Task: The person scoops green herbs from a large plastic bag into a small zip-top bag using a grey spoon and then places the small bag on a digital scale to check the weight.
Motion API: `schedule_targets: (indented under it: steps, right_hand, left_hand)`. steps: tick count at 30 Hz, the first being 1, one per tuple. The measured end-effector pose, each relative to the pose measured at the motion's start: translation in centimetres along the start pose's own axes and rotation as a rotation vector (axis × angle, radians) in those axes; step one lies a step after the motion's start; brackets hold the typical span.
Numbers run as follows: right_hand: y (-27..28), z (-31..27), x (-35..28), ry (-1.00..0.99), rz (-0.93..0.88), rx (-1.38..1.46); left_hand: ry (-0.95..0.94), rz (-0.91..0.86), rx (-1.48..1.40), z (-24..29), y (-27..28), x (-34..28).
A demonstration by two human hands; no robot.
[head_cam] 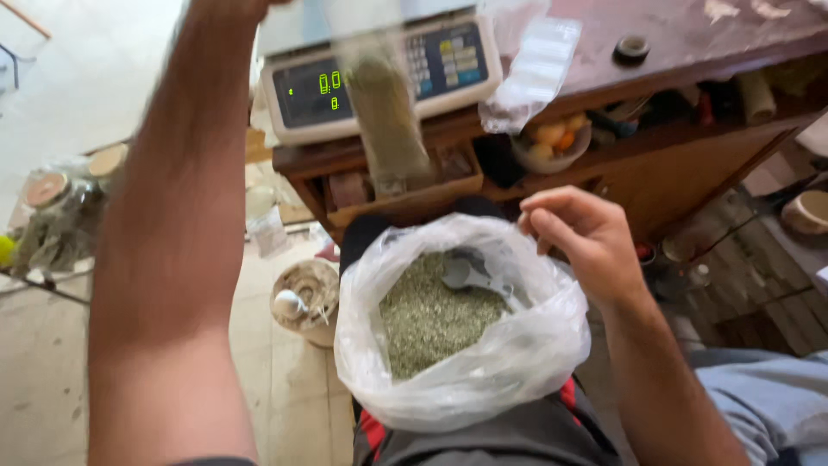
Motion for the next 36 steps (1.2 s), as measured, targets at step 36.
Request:
schedule_targets:
  steps: [36]
  right_hand:
    - [11.1, 10.7, -6.9, -0.375, 0.285, -0.031]
  left_hand:
    - [-0.052, 0.215, 0.86, -15.0, -9.5, 3.3]
Point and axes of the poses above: each hand's wrist, its own x-axis towards the middle knuckle, its own y-axis out of the back of the hand, z = x × y, the point moved 1 cm from there along x, towards the middle knuckle, and after that the axes turned 5 degrees about z, right-handed, at the moved point
